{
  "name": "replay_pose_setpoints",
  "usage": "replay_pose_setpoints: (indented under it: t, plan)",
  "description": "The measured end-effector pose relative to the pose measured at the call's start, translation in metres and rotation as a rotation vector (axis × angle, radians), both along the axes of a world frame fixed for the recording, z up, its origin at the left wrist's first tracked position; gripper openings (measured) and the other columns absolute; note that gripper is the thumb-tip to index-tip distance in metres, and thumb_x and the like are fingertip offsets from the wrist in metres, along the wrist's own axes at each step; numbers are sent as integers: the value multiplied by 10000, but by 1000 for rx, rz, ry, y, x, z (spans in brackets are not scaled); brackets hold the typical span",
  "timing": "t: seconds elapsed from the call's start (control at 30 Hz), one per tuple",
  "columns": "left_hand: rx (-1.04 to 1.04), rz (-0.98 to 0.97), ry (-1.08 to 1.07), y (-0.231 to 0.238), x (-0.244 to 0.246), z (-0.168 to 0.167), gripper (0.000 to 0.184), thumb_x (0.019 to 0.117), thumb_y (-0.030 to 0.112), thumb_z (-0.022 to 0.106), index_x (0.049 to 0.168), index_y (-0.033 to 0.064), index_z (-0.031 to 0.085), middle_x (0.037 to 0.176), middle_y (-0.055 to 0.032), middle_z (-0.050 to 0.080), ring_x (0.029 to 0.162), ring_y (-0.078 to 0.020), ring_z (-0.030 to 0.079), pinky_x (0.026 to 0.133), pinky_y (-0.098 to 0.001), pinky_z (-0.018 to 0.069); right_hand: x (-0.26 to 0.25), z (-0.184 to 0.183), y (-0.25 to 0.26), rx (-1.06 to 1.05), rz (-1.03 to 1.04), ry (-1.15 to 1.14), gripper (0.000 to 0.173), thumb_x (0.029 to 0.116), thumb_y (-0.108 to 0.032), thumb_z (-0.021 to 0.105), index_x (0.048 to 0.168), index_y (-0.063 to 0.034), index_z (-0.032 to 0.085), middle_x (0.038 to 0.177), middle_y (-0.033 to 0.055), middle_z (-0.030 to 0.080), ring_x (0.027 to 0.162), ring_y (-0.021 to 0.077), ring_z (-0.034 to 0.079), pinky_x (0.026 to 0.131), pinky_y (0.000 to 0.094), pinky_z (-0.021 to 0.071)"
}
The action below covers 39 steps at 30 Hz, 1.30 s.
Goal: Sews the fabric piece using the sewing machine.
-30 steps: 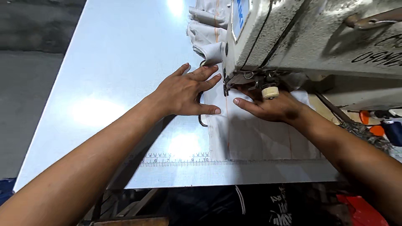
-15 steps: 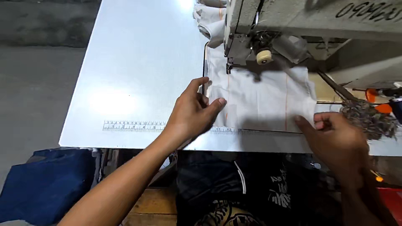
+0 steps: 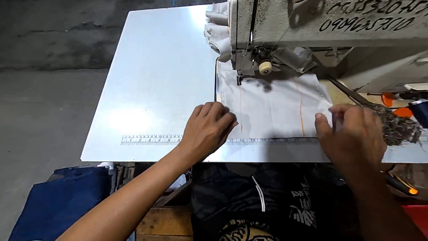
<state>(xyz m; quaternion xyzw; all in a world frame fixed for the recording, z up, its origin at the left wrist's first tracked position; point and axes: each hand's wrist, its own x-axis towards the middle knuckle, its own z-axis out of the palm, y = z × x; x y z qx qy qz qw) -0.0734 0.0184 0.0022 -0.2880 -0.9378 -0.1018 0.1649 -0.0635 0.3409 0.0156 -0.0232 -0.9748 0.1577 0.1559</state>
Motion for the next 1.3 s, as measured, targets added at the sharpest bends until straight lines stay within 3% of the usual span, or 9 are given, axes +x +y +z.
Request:
replay_pose_setpoints:
  t: [0.07,0.1,0.17,0.27,0.37,0.6,1.3]
  plan:
    - [-29,-70,-56,-6,-9,0,397,1061,385,478,1305,157,693,1373,-98,642,1335,-269,565,1095,-481,443,-5,9,-19,18,163,132,392,1018,-272,556,1206,60,648,1155,311,650,1078,503,627,862,624,511]
    - [-26,-98,-105,-8,-13,-2,439,1072,391,443,1366,151,664,1468,-77,593,1414,-242,508,1159,-486,398,-10,9,-31,30,308,187,363,1021,-251,550,1172,52,682,1143,276,682,1073,455,654,871,575,532]
    - [4,-134,-179,-14,-18,-7,487,1075,416,416,1410,143,640,1541,-48,532,1455,-206,463,1200,-491,355,-30,-1,-53,4,645,206,334,1033,-263,528,1145,-27,736,1168,159,725,1110,333,684,925,493,552]
    - [5,-149,-240,-22,-21,-8,552,1059,527,407,1450,195,611,1575,-13,495,1470,-177,440,1211,-520,321,-58,-23,-64,-4,948,45,428,1066,-392,460,1345,-155,683,1440,47,618,1361,261,549,1127,526,419]
    - [16,-153,-243,-28,-23,-9,582,1043,594,404,1449,234,616,1566,16,507,1462,-161,451,1209,-529,316,-65,-27,-59,15,971,-26,445,1063,-442,455,1376,-207,667,1486,-7,584,1415,225,499,1168,528,371]
    - [22,-159,-265,-31,-24,-9,581,1031,615,411,1454,270,609,1573,55,495,1480,-140,419,1223,-565,256,-66,-29,-54,-39,980,-32,425,1067,-414,463,1388,-220,662,1492,-8,580,1424,209,489,1188,508,348]
    - [0,-162,-283,-39,-56,-5,622,1019,652,389,1475,277,585,1576,54,491,1468,-152,442,1215,-614,244,-98,-27,-55,26,1009,-58,489,1074,-450,415,1410,-179,645,1519,4,554,1439,207,472,1208,442,335]
